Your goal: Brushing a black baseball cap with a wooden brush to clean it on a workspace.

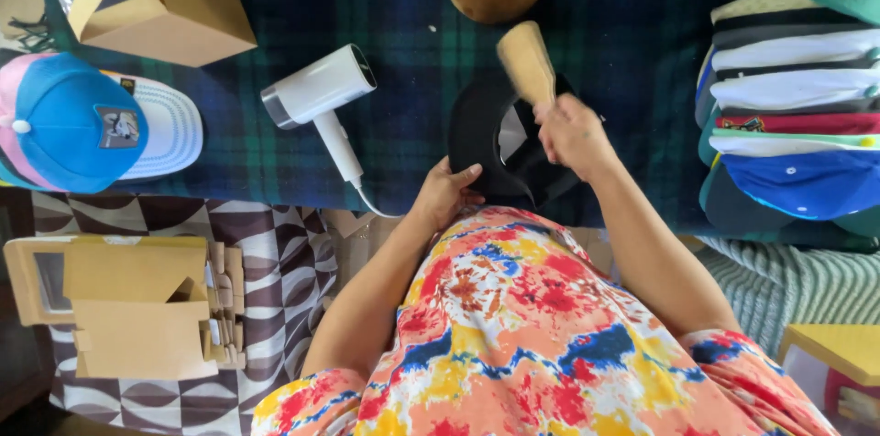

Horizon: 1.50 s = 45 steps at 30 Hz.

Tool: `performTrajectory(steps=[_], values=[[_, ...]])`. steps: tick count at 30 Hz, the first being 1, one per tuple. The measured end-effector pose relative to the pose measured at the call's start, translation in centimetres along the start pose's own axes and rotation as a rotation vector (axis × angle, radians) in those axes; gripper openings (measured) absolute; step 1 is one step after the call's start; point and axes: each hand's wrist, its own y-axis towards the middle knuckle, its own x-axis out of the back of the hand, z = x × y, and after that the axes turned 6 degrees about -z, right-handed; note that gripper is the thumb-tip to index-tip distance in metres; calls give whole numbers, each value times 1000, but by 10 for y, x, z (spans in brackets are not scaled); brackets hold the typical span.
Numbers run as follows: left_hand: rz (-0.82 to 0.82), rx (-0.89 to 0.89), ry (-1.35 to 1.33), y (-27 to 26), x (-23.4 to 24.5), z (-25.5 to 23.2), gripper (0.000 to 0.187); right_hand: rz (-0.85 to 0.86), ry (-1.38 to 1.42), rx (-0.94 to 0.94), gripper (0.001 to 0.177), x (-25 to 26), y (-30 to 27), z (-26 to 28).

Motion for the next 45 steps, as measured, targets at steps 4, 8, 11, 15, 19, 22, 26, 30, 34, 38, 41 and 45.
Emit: performTrajectory(steps=[4,8,11,15,19,22,26,30,34,38,41,45], values=[[4,24,15,-17,-6,-4,36,377,-218,-35,31,0,-42,19],[-9,2,26,-12,-5,3,36,166,-144,-68,33,-3,-22,-4],[-20,-5,15,-9,-2,4,36,130,-110,-96,31,-6,-33,13],[-2,-3,35,-12,-2,7,39,342,-273,-31,32,1,-41,30],[-23,-12,22,-9,-12,-6,35,-13,-142,-107,26,-2,-18,20],[13,-23,23,-15,-13,-4,36,-24,-56,-115,31,-3,-34,21],[18,-38,34,-10,-12,-6,35,303,-227,-60,30,2,-49,49],[14,-24,31,-10,-12,-7,34,-3,-152,-113,29,4,-18,25],[16,-19,24,-15,-14,-12,35,-35,-69,-110,30,10,-28,38],[22,6,31,-5,-11,-8,34,333,-239,-78,34,6,-22,25],[-7,13,15,-10,-12,-7,36,217,-146,-82,33,7,-13,16],[-7,-4,18,-9,-15,-8,36,160,-185,-56,26,5,-20,30]])
